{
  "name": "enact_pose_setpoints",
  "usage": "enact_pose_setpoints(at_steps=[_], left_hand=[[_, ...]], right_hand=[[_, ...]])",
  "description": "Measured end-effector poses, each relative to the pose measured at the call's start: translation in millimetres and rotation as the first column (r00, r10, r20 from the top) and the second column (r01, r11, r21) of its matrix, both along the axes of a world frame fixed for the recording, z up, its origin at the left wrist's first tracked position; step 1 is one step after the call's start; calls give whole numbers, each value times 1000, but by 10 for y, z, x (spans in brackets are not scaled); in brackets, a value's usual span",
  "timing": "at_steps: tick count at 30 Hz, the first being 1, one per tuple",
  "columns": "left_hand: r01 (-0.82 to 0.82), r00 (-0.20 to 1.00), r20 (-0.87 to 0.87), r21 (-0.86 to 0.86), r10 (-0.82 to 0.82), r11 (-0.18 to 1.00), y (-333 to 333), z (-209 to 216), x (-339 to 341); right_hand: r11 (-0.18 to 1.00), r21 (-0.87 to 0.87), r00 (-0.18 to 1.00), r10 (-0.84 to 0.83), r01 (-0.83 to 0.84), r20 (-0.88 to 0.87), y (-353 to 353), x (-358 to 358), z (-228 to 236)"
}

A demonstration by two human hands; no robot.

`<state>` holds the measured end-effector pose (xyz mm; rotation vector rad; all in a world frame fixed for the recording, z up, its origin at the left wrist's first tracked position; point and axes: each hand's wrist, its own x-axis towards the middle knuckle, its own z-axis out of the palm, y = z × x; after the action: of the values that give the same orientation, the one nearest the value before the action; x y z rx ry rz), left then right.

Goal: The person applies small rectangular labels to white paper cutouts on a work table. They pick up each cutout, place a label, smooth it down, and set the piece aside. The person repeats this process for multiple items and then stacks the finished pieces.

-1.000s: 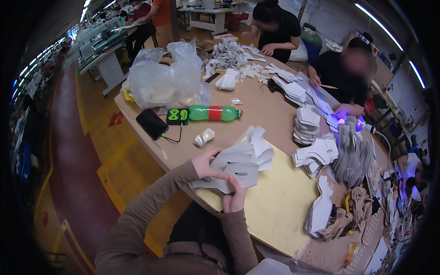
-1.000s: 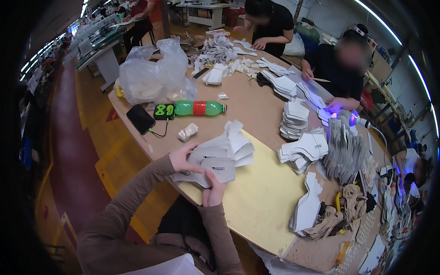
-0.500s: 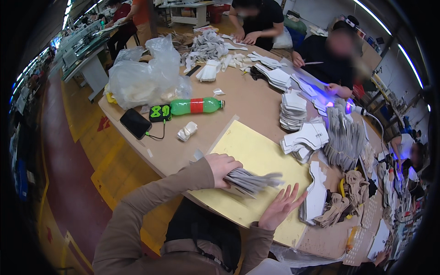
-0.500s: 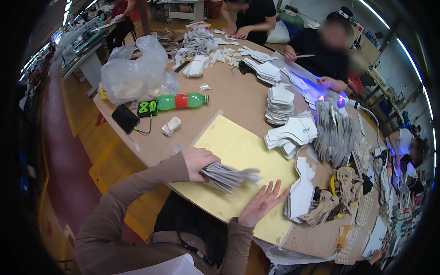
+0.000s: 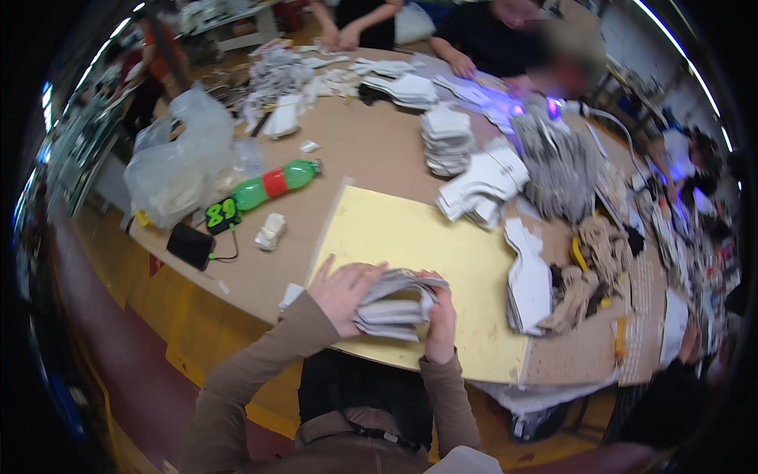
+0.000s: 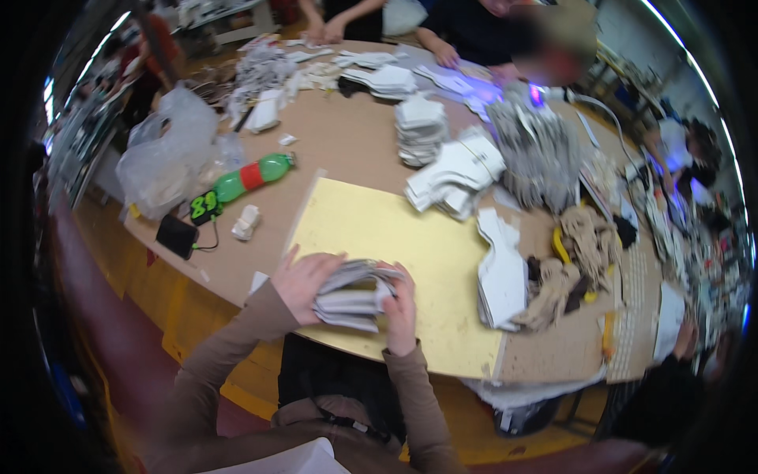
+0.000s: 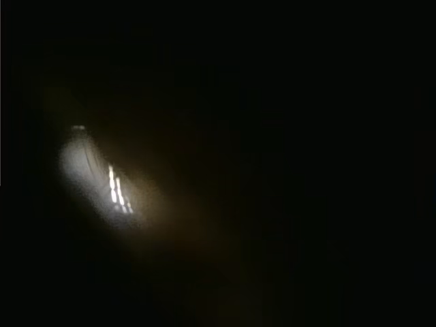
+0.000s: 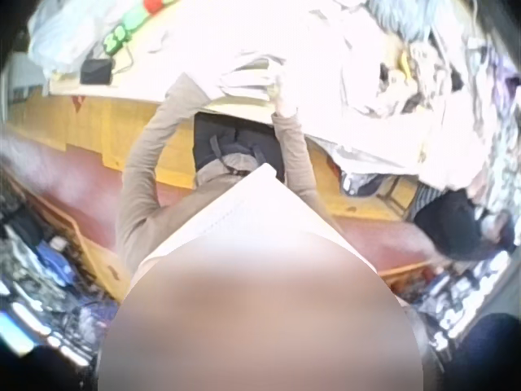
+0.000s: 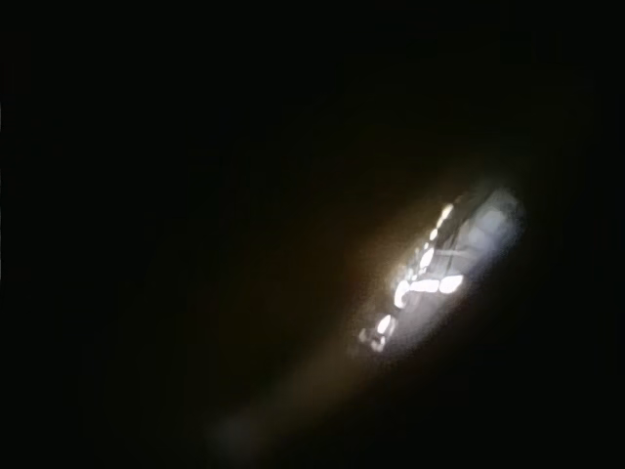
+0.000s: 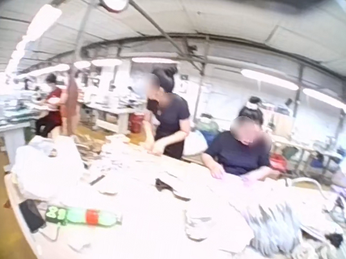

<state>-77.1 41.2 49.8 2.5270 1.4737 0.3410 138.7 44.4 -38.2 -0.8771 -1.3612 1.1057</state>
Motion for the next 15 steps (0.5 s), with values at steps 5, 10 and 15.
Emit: enact_pose_setpoints(at_steps=[5, 10, 15], left_hand=[[19, 1000, 26, -130, -16, 991, 64, -14, -42], [-19, 998, 54, -91, 24, 996, 114, 12, -1], [-78, 958, 216, -436, 189, 897, 290, 72, -53]], right_hand=[[942, -299, 928, -241, 152, -285, 9, 12, 16], [960, -214, 905, -247, 180, -346, -127, -139, 8], [902, -293, 775, -425, 318, -468, -307, -264, 31]])
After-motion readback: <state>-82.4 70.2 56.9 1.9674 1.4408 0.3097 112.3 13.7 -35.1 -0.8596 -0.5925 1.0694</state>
